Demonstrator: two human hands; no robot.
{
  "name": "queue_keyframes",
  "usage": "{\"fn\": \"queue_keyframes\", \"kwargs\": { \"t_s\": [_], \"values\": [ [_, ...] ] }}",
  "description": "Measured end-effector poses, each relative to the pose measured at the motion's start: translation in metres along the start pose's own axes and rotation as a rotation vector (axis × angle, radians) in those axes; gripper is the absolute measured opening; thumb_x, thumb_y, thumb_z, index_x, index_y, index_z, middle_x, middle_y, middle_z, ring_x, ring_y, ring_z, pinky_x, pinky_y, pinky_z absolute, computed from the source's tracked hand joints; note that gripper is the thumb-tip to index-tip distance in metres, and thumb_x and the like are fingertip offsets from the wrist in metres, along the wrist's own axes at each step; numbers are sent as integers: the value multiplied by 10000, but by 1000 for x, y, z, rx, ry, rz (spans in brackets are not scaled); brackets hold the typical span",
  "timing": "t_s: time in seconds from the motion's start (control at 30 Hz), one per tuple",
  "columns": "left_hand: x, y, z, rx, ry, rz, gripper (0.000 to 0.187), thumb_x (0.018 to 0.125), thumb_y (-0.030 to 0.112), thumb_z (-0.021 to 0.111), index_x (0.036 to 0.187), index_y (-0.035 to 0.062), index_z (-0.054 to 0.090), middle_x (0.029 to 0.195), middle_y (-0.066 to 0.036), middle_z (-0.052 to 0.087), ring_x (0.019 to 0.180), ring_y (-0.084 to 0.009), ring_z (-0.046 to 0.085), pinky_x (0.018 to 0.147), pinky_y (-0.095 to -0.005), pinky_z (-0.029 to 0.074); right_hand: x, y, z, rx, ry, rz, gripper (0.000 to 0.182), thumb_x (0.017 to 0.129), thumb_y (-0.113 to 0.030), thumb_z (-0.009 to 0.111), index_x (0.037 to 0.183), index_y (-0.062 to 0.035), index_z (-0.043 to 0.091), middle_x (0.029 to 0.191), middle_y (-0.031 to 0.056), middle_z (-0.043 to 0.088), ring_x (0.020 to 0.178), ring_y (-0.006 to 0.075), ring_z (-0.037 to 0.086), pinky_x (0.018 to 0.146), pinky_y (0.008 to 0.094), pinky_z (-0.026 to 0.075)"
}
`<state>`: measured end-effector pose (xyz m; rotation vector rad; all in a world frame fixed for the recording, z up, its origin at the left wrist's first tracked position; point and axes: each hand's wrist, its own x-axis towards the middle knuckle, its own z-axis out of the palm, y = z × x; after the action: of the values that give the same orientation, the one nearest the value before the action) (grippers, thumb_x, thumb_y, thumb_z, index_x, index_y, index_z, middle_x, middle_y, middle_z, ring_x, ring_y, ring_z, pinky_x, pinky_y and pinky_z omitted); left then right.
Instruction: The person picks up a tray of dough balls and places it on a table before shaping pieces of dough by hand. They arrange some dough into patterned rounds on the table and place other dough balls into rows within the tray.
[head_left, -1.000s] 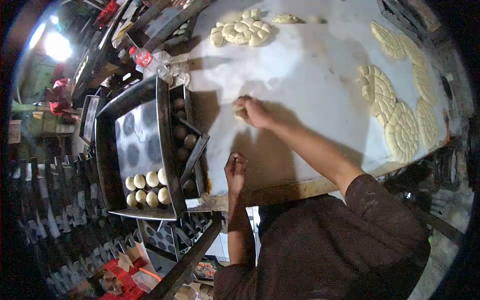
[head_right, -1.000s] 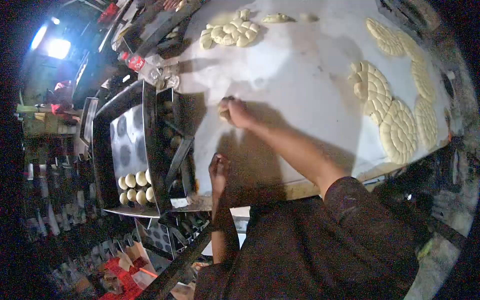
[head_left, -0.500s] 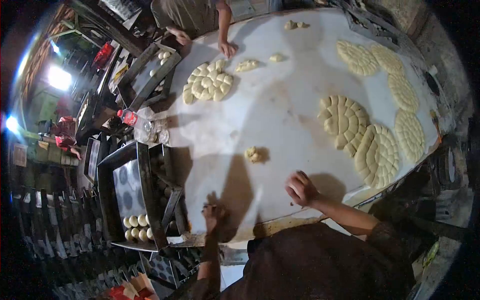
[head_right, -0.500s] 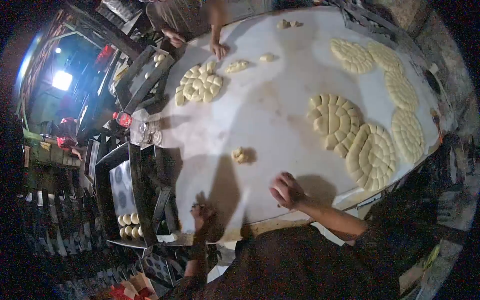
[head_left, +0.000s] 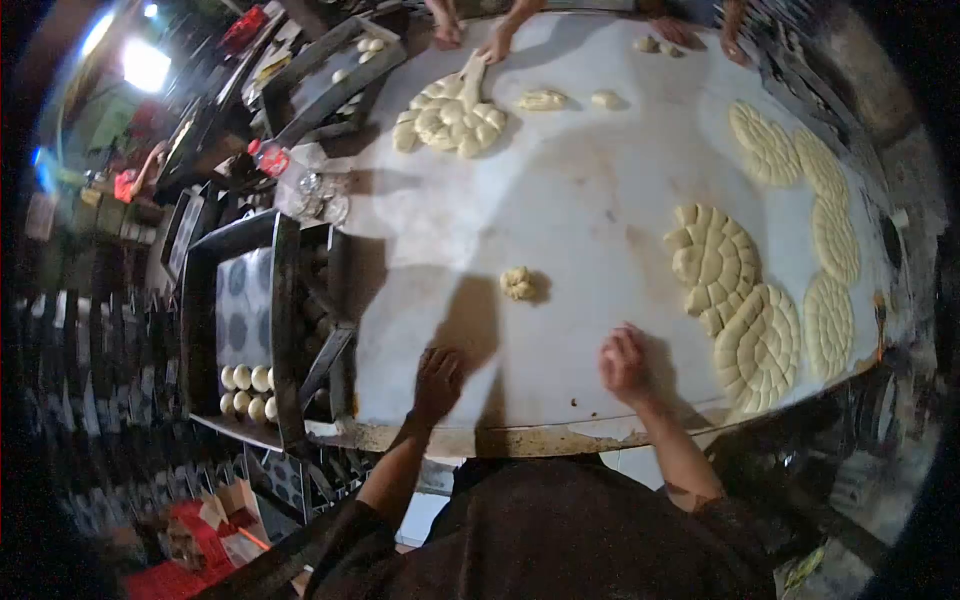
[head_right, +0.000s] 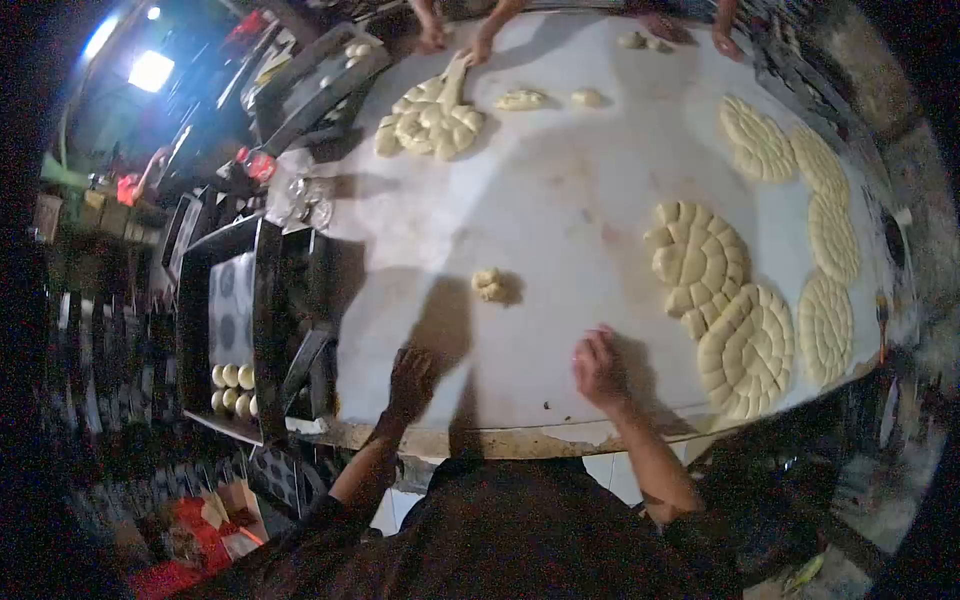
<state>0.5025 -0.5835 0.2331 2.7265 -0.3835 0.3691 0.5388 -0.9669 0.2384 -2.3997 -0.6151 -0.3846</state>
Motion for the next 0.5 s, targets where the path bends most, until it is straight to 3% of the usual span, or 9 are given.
{"fn": "queue_keyframes", "kwargs": {
  "t_s": [0.07,0.13,0.17,0.23,0.33,0.4,0.43,0.5],
  "values": [
    [-33,-53,2,226,-50,-62,203,829,145,660,1016,66,651,1148,-168,614,1173,-410,511,992,-486,423,0,28,-23,-46,-25,105,82,826,-69,576,881,-18,543,937,186,542,927,398,524,868,515,422],
    [-18,-73,-21,38,-29,-423,276,844,194,619,1106,118,661,1198,-105,614,1217,-377,484,1035,-517,373,28,48,-24,-174,2,188,87,799,-74,592,859,-45,537,912,153,537,896,375,515,816,500,407],
    [12,-63,-33,82,55,-324,240,875,234,563,1068,149,678,1173,-79,627,1172,-342,509,1016,-503,377,46,54,-15,-272,67,162,99,773,-75,601,841,-62,530,898,135,529,880,365,504,784,500,393],
    [58,-74,5,-22,342,-254,190,950,234,495,977,138,657,953,-87,664,996,-308,582,945,-439,424,69,58,21,-273,293,227,85,789,-48,589,852,-62,534,892,125,532,868,350,501,783,464,392],
    [51,-41,42,-997,323,-421,223,972,234,508,999,49,630,845,-67,624,750,-222,561,664,-343,460,64,28,56,-201,345,431,30,855,2,547,866,-5,520,857,163,523,870,370,503,784,466,397],
    [26,-30,38,-1515,47,-714,298,909,185,576,1145,5,595,975,-107,654,806,-262,618,718,-367,529,28,19,68,-255,187,362,89,911,-94,542,917,-6,557,914,172,545,919,369,516,865,465,418],
    [8,-25,26,-1501,-56,-732,317,893,160,576,1169,5,583,1022,-121,637,871,-276,597,767,-375,511,19,-15,52,-268,62,287,93,915,-92,533,936,-8,569,940,177,565,946,367,530,889,460,420],
    [-32,-12,-19,-1123,-233,-531,372,859,109,575,1216,7,558,1115,-151,603,1001,-305,555,864,-392,476,7,-35,29,-235,43,172,79,878,-60,575,933,-12,607,1003,185,607,896,396,560,813,469,435]
  ]
}}
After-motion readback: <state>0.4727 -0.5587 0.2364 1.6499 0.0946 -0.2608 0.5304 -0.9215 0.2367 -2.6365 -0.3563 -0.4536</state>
